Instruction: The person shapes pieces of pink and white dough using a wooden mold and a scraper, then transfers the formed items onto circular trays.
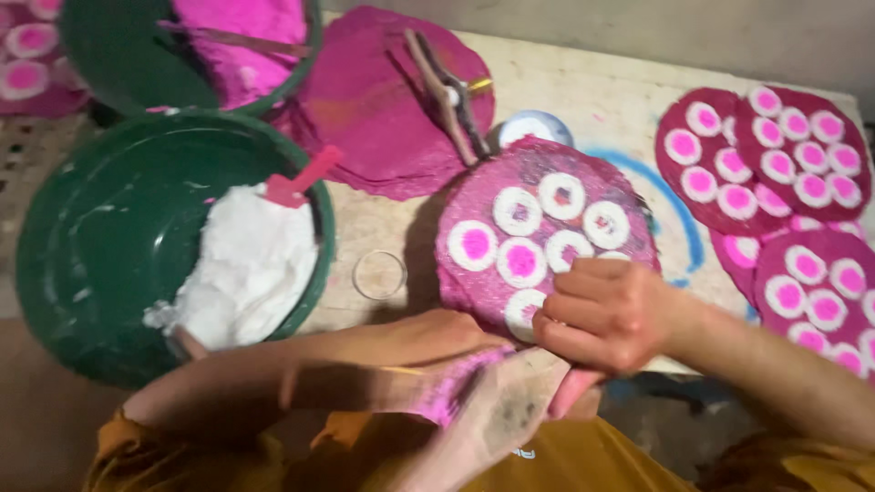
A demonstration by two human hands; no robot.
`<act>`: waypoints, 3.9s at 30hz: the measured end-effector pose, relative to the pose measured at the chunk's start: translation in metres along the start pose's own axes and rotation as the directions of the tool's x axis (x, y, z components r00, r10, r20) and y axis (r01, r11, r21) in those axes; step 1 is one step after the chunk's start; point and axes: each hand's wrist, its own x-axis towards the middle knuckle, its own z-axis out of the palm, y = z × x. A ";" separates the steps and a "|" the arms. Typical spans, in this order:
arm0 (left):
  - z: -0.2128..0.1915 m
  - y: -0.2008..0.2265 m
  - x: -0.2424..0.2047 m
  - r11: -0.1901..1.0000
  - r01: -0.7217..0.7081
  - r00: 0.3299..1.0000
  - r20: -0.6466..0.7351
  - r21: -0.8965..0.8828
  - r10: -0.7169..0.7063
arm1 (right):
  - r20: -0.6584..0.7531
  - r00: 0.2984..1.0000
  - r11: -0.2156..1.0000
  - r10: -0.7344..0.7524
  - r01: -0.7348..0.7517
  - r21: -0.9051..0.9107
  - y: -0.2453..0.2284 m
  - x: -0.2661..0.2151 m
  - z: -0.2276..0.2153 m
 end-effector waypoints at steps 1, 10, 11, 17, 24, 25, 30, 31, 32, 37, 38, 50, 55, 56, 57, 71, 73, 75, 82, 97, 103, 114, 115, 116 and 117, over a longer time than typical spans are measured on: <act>-0.003 0.006 -0.009 0.999 0.028 1.000 0.008 -0.017 -0.028 | 0.021 0.995 0.995 -0.095 0.095 -0.021 0.014 0.011 0.000; 0.005 0.028 -0.152 0.746 0.369 0.924 -0.130 0.554 -0.361 | 0.359 0.930 0.511 -0.077 -0.273 0.815 -0.009 0.135 0.071; 0.004 0.025 -0.173 0.729 0.401 0.911 -0.157 0.556 -0.381 | 0.397 0.914 0.489 -0.086 -0.308 0.816 -0.010 0.150 0.080; -0.005 -0.013 -0.308 0.839 0.438 0.864 -0.410 0.323 -0.294 | 0.366 0.925 0.243 -0.098 -0.334 0.911 -0.001 0.214 0.116; -0.103 -0.045 -0.402 0.803 0.062 0.794 -0.458 -0.593 -0.400 | -0.011 0.997 0.996 -0.075 0.074 -0.048 0.064 0.270 0.087; -0.109 -0.053 -0.393 0.809 -0.069 0.867 -0.436 -0.583 -0.240 | 0.008 0.990 0.956 -0.139 0.136 -0.261 0.078 0.280 0.087; -0.095 -0.109 -0.333 0.424 -0.385 0.785 -0.532 -0.820 -0.317 | -0.014 0.987 0.846 -0.160 0.130 -0.517 0.176 0.315 0.118; -0.099 -0.124 -0.328 0.492 -0.421 0.701 -0.617 -0.762 -0.357 | -0.092 0.995 0.867 -0.035 -0.015 -0.499 0.197 0.320 0.131; -0.106 -0.139 -0.322 0.558 -0.445 0.606 -0.694 -0.700 -0.388 | -0.166 0.982 0.869 0.091 -0.160 -0.469 0.219 0.324 0.143; -0.139 -0.218 -0.323 0.912 -0.319 -0.082 -0.951 -0.259 -0.299 | 0.073 0.836 0.799 0.544 -0.489 -0.349 0.338 0.348 0.262; -0.139 -0.229 -0.327 0.933 -0.296 -0.159 -0.953 -0.203 -0.258 | 0.219 0.748 0.745 0.627 -0.492 -0.451 0.353 0.342 0.283; -0.124 -0.252 -0.354 0.977 0.039 -0.285 -0.940 -0.208 -0.189 | 0.413 0.641 0.760 0.647 -0.492 -0.426 0.427 0.390 0.335; -0.124 -0.230 -0.348 0.990 0.028 -0.334 -0.935 -0.138 -0.121 | 0.348 0.621 0.675 0.703 -0.428 -0.601 0.450 0.445 0.395; -0.123 -0.225 -0.348 0.989 0.029 -0.353 -0.927 -0.143 -0.124 | 0.365 0.588 0.659 0.722 -0.423 -0.622 0.452 0.454 0.409; -0.124 -0.221 -0.348 0.993 0.045 -0.341 -0.936 -0.107 -0.085 | 0.378 0.553 0.639 0.742 -0.416 -0.647 0.455 0.461 0.420; -0.127 -0.221 -0.347 0.996 -0.039 -0.283 -0.957 0.076 0.062 | 0.566 0.588 0.792 0.578 -0.238 -0.562 0.422 0.418 0.424; -0.132 -0.220 -0.347 0.997 -0.021 -0.306 -0.950 0.073 0.063 | 0.580 0.599 0.820 0.553 -0.266 -0.507 0.408 0.406 0.406; -0.135 -0.219 -0.348 0.998 -0.007 -0.325 -0.944 0.066 0.060 | 0.634 0.530 0.825 0.563 -0.308 -0.474 0.393 0.391 0.389; -0.141 -0.221 -0.344 0.991 0.079 -0.332 -0.934 0.108 0.128 | 0.719 0.429 0.820 0.547 -0.446 -0.358 0.361 0.332 0.343; -0.183 -0.170 -0.356 0.723 0.690 -0.039 -0.995 0.037 0.088 | 0.455 0.528 0.384 0.717 -0.844 0.375 0.198 0.333 0.089; -0.173 -0.131 -0.338 0.644 0.742 0.267 -0.963 0.188 -0.027 | 0.495 0.627 0.764 0.601 -0.633 -0.126 0.143 0.355 0.092; -0.143 -0.159 -0.337 0.848 0.523 0.153 -0.970 -0.081 -0.188 | 0.514 0.753 0.878 0.411 -0.175 -0.446 0.069 0.383 0.134; -0.147 -0.166 -0.344 0.866 0.422 0.053 -0.946 -0.268 -0.319 | 0.533 0.670 0.833 0.517 -0.250 -0.494 0.069 0.374 0.124; -0.146 -0.170 -0.354 0.847 0.297 -0.027 -0.891 -0.441 -0.454 | 0.501 0.629 0.793 0.594 -0.357 -0.493 0.070 0.365 0.118; -0.153 -0.174 -0.359 0.855 0.430 -0.003 -0.948 -0.290 -0.319 | 0.466 0.579 0.740 0.669 -0.460 -0.490 0.074 0.358 0.113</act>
